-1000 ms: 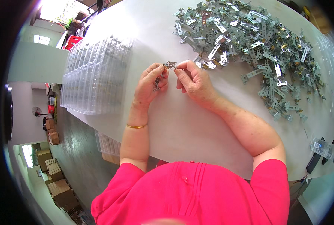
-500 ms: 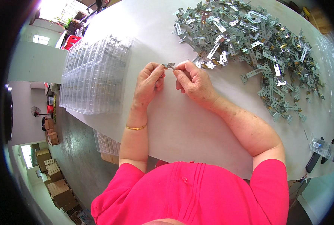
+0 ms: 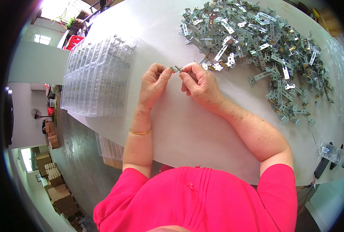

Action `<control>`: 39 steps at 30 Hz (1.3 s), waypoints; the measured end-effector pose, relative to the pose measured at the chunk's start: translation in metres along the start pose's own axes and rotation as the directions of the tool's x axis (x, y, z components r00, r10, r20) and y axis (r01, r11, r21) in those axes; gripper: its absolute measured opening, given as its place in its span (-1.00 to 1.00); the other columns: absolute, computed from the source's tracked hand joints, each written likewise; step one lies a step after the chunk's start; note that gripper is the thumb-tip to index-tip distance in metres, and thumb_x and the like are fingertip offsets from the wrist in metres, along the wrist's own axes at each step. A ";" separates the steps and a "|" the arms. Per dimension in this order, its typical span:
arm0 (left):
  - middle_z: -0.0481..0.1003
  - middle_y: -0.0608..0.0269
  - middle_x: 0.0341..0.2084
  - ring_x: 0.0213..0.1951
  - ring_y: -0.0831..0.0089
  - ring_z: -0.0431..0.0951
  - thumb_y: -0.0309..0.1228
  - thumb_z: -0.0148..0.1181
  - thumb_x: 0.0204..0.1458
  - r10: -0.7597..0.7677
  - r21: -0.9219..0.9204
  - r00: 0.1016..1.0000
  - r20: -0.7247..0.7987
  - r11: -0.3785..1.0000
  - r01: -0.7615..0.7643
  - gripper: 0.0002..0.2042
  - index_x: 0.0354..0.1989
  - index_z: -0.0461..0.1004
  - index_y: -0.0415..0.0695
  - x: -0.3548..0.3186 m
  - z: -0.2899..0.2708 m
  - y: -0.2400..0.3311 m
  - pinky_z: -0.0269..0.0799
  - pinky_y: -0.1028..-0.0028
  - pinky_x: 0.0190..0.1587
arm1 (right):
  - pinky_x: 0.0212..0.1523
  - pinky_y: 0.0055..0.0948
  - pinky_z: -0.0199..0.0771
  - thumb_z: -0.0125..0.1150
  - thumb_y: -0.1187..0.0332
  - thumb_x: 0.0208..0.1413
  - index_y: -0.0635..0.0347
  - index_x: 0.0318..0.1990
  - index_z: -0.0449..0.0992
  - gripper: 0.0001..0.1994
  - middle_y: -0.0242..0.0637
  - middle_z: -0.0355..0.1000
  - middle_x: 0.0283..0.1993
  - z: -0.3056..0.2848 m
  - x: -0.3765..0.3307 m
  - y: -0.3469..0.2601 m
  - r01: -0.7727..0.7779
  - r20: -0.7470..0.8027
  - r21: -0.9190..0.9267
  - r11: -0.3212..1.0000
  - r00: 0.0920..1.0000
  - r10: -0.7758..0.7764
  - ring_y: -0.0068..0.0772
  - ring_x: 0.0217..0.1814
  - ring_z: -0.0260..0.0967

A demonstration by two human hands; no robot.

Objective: Manually assemble small metal hinges or brackets by inserting a pin into the joint and placing the finished piece into a plastic tray.

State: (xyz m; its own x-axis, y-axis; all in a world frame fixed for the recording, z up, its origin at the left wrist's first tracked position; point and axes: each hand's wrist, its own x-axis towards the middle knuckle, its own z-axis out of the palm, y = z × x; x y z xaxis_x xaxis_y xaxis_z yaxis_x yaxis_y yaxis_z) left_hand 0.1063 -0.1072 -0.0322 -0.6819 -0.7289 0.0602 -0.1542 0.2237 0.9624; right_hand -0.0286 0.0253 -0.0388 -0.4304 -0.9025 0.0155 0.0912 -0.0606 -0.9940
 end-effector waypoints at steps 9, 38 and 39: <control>0.39 0.54 -0.50 -0.48 0.77 0.26 -0.37 0.26 0.23 0.069 0.119 0.997 -0.020 0.991 -0.067 -0.83 -0.33 0.46 -0.17 -0.004 0.002 0.003 0.20 0.66 -0.47 | -0.46 -0.60 0.41 0.12 0.33 0.36 0.23 0.04 0.37 -0.77 -0.39 0.49 -0.47 -0.002 0.000 0.002 0.019 0.011 0.038 0.999 1.000 -0.019 -0.66 -0.49 0.39; 0.38 0.45 -0.53 -0.64 0.78 0.16 -0.35 0.13 0.28 -0.178 -0.494 0.974 0.141 0.840 0.225 -0.84 -0.29 0.45 -0.18 0.000 -0.014 0.005 0.00 0.65 -0.62 | -0.55 -0.61 0.20 0.18 0.26 0.35 0.12 -0.15 0.48 -0.85 -0.55 0.32 -0.58 -0.001 0.001 0.014 0.115 -0.058 -0.072 0.991 0.991 -0.120 -0.75 -0.58 0.19; 0.38 0.45 -0.53 -0.64 0.78 0.16 -0.36 0.12 0.29 -0.173 -0.499 0.974 0.147 0.837 0.224 -0.84 -0.30 0.44 -0.18 0.000 -0.013 0.005 0.00 0.66 -0.62 | -0.54 -0.60 0.21 0.18 0.26 0.35 0.12 -0.15 0.49 -0.85 -0.55 0.32 -0.58 -0.002 0.001 0.014 0.113 -0.053 -0.085 0.990 0.992 -0.118 -0.75 -0.57 0.21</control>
State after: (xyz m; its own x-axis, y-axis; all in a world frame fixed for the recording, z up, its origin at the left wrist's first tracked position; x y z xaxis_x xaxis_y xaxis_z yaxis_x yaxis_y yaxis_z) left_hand 0.1149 -0.1144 -0.0237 -0.7423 -0.6539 -0.1466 0.0753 -0.2987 0.9514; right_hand -0.0295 0.0240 -0.0525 -0.4850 -0.8652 0.1272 -0.0352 -0.1260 -0.9914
